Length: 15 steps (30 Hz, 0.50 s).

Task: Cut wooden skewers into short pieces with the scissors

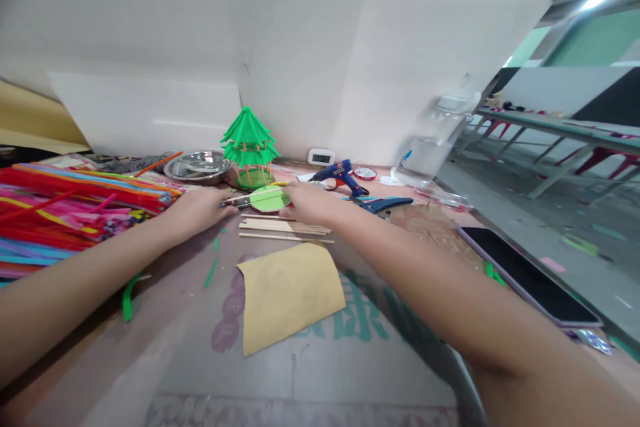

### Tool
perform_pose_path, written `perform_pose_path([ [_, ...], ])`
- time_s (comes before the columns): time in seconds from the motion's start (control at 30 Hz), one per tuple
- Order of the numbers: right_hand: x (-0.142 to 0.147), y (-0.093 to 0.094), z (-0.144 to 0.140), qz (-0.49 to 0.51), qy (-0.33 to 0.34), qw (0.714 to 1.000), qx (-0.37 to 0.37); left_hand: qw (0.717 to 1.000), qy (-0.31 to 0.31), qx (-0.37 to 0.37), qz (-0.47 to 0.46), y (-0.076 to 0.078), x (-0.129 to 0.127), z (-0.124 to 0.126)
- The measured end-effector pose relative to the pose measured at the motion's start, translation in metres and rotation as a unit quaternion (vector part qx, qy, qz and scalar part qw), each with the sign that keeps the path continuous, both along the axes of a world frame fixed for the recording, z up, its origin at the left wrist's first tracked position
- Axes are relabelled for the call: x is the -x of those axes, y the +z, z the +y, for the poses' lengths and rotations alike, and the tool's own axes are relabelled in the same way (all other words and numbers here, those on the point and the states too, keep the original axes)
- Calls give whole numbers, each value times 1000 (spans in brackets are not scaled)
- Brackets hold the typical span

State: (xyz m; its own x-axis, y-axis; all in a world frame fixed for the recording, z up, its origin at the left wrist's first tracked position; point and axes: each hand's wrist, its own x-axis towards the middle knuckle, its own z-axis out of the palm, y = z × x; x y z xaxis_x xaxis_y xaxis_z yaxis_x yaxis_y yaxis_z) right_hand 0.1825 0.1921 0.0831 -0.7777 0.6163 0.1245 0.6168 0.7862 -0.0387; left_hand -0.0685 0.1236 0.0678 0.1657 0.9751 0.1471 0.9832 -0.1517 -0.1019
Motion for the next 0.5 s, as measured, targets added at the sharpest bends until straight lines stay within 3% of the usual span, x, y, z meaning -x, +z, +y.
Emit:
perform_pose_path([
  [0.2,15,-15,23,-4,41,999,-16,1000,-3,4,9,-5,1,5],
  [0.33,7,-15,14,-14,47,996,-80,1000,-15,17,17,-2,-2,6],
  [0.5,-24,-1,-10,13,73,985,-153,999,-9,44,12,0,-5,4],
])
